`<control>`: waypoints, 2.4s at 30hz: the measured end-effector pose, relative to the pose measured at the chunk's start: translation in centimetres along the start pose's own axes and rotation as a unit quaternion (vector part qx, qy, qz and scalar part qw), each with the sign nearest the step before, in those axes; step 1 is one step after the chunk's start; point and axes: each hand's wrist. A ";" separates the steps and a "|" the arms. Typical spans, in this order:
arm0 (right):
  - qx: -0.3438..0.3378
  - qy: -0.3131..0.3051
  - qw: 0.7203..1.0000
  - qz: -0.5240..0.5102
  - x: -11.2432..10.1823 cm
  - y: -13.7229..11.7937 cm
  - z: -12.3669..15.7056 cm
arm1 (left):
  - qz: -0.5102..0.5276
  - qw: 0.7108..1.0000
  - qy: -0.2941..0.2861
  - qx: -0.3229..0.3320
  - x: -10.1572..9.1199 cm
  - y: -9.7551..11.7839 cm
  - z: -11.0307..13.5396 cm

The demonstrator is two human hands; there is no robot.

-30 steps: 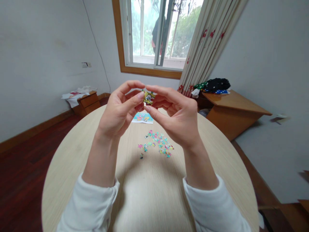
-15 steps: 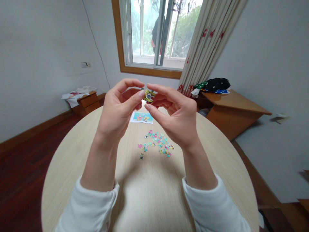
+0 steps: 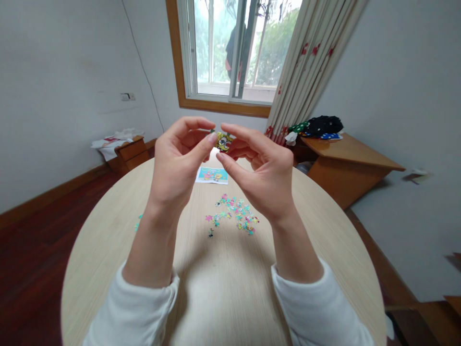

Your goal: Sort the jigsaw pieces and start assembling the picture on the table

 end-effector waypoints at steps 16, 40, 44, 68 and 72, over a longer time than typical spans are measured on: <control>-0.009 -0.002 0.999 0.044 0.1 0.2 0.1 | -0.009 0.999 0.026 -0.024 0.2 0.2 0.2; 0.015 -0.003 0.999 0.036 0.1 0.2 0.1 | -0.032 0.999 0.026 -0.017 0.2 0.3 0.2; 0.028 -0.008 0.999 0.043 0.0 0.1 0.1 | -0.041 0.999 0.029 -0.016 0.3 0.4 0.2; 0.021 -0.032 0.998 0.058 -0.3 0.0 0.0 | -0.050 0.998 0.006 -0.043 -0.2 0.0 0.2; 0.027 -0.030 0.998 0.056 -0.3 -0.1 0.0 | -0.053 0.998 0.008 -0.044 -0.2 0.1 0.1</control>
Point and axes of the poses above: each hand's wrist, its own z-axis away from the middle knuckle, its own x-axis out of the palm, y = z × x, and after that the axes turned 7 degrees about y, right-handed
